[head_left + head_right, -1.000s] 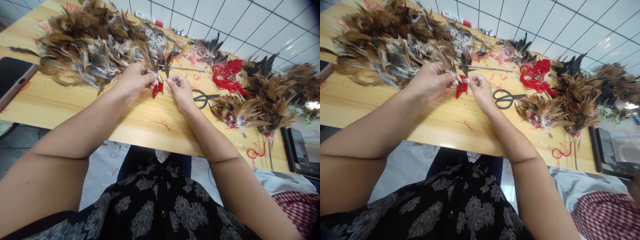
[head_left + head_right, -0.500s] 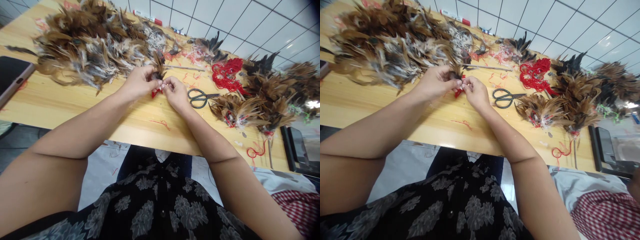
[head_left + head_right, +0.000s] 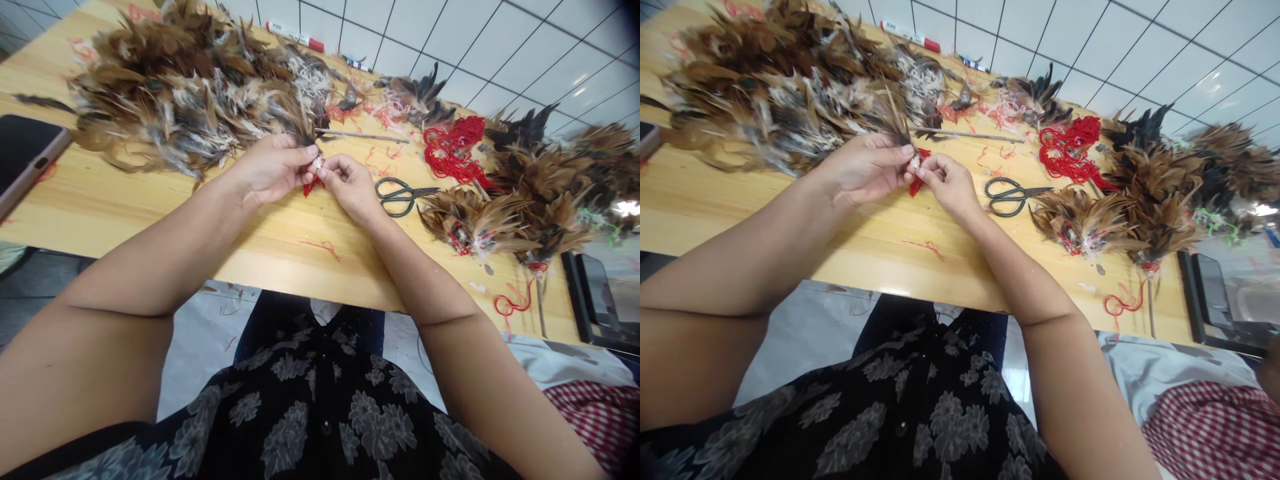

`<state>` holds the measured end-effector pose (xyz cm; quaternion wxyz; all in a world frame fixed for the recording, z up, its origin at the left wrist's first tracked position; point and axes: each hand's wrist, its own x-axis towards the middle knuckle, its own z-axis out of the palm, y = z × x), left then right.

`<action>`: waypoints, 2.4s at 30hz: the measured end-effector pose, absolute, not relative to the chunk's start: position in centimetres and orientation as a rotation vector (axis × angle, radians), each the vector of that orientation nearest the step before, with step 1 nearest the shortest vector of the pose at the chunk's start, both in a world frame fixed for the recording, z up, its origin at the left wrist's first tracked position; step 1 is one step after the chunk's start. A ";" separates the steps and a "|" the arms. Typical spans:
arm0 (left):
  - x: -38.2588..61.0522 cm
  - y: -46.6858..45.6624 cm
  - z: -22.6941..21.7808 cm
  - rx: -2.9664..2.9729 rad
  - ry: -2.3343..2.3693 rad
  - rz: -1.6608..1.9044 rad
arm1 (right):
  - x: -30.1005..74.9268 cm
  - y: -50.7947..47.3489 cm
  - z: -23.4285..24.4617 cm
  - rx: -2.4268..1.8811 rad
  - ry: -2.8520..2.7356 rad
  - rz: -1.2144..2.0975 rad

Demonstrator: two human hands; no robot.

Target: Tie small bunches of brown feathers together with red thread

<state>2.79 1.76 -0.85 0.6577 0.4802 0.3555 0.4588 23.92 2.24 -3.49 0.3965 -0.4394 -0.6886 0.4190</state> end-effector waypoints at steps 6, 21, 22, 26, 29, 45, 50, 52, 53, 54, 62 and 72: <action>3.0 1.4 -0.6 1.096 0.832 1.027 | 24.0 2.0 -3.1 -1.133 -1.731 1.054; 2.9 1.4 -0.5 1.112 0.826 1.023 | 23.9 2.2 -2.9 -1.052 -1.744 1.067; 2.9 1.4 -0.4 1.106 0.812 1.017 | 23.9 2.2 -2.8 -1.056 -1.741 1.065; 3.0 1.6 -0.5 1.097 0.778 1.072 | 24.0 2.3 -2.7 -1.051 -1.718 1.087; 3.0 1.6 -0.6 1.129 0.848 1.114 | 24.0 2.4 -2.7 -1.044 -1.686 1.139; 2.5 1.4 -0.2 1.273 0.870 0.981 | 23.8 1.3 -1.6 -1.001 -1.504 1.398; 2.7 0.9 0.0 1.257 0.826 0.995 | 23.9 1.3 -2.0 -1.085 -1.483 1.358; 2.6 1.0 0.1 1.264 0.817 0.991 | 23.8 1.3 -1.9 -1.090 -1.481 1.361; 2.6 1.0 0.1 1.270 0.814 0.995 | 23.8 1.3 -1.9 -1.086 -1.481 1.363; 2.6 1.0 0.0 1.275 0.813 1.003 | 23.8 1.3 -1.8 -1.082 -1.481 1.365; 3.2 0.9 -0.2 1.234 0.851 1.086 | 23.5 1.1 -1.7 -1.065 -1.519 1.354; 3.0 1.3 -0.7 1.260 0.855 1.106 | 23.2 0.5 -1.3 -1.091 -1.503 1.368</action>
